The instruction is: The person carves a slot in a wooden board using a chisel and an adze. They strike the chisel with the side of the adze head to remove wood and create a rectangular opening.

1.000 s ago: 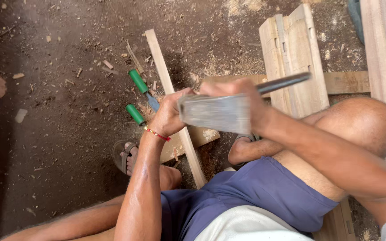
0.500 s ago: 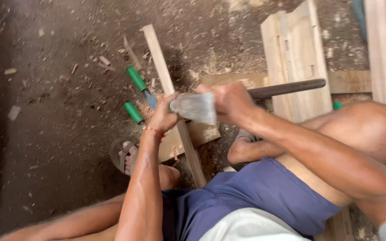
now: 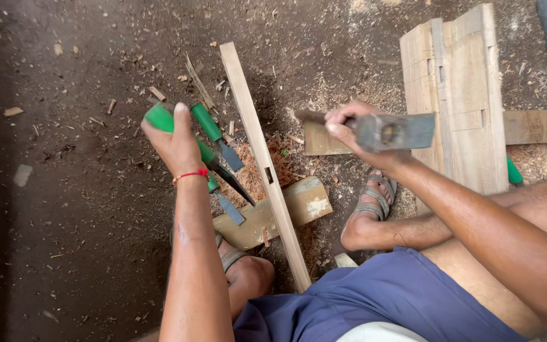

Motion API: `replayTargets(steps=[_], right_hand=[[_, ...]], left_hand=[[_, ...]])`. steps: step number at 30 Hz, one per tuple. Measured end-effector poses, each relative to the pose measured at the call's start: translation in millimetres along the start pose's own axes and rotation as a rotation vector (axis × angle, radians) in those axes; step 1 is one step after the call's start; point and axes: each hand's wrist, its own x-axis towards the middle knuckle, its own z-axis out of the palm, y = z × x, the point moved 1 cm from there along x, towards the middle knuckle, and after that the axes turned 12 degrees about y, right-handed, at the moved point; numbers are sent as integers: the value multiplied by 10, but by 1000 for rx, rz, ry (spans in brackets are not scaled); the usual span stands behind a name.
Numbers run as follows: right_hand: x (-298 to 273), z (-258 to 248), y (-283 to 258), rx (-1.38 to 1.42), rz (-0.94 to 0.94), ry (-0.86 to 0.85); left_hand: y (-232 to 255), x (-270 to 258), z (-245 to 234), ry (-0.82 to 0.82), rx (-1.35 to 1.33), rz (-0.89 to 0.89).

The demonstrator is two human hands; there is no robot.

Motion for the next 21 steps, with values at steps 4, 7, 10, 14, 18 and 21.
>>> replayTargets(steps=[4, 7, 10, 14, 18, 21], right_hand=[[-28, 12, 180, -21, 60, 13], [-66, 23, 139, 31, 94, 29], [15, 58, 154, 110, 32, 64], [52, -6, 188, 143, 113, 96], [59, -4, 200, 187, 115, 103], [54, 15, 195, 227, 96, 97]], left_hand=[[-904, 282, 14, 151, 55, -107], [-1293, 374, 68, 206, 206, -94], [-1510, 488, 165, 215, 262, -86], [-1689, 422, 244, 133, 394, -61], [-1719, 378, 262, 45, 358, -119], [-1669, 418, 283, 6, 365, -122]])
